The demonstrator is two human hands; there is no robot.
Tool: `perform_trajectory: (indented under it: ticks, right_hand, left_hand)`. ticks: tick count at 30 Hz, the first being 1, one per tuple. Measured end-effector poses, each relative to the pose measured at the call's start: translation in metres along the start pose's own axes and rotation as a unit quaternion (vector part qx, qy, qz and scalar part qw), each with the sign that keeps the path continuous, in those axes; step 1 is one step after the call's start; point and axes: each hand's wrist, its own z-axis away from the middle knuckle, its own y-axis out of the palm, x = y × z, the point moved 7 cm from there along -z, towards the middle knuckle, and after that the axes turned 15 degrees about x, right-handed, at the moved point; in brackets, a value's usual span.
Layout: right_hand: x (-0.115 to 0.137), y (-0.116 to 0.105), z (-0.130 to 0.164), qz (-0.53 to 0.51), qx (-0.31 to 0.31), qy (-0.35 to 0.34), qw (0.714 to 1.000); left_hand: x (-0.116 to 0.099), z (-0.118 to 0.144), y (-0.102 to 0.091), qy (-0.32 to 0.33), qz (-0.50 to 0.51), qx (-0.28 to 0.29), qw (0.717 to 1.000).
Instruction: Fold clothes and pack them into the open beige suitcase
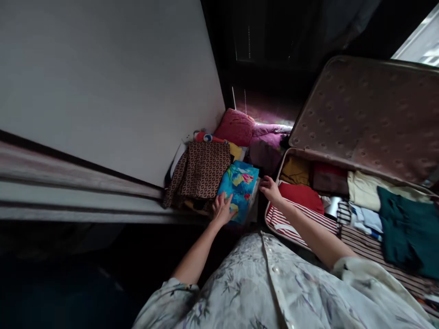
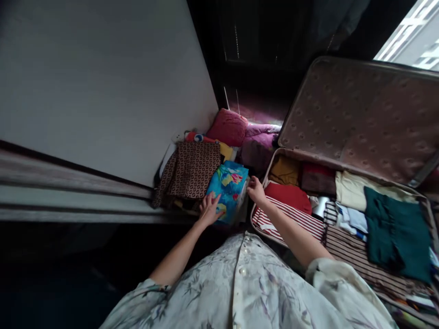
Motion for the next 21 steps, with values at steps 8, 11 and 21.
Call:
perform_trajectory:
  ticks: [8,11,21]
  right_hand:
    - [-0.03,-0.136,0.155,0.071,-0.206,0.026,0.976]
    - [-0.043,-0.225,0.23,0.159,-0.365,0.082,0.914]
    - [-0.098,-0.454,0.405,0.314,-0.552,0.268,0.725]
  left_hand:
    - [-0.021,-0.041,0.046,0.027,-0.045,0.036,0.998]
    - [-0.017,-0.047,0.048,0.026,-0.076,-0.001,0.997]
    - [-0.067,-0.028,-0.019,0.018,0.063,-0.22,0.973]
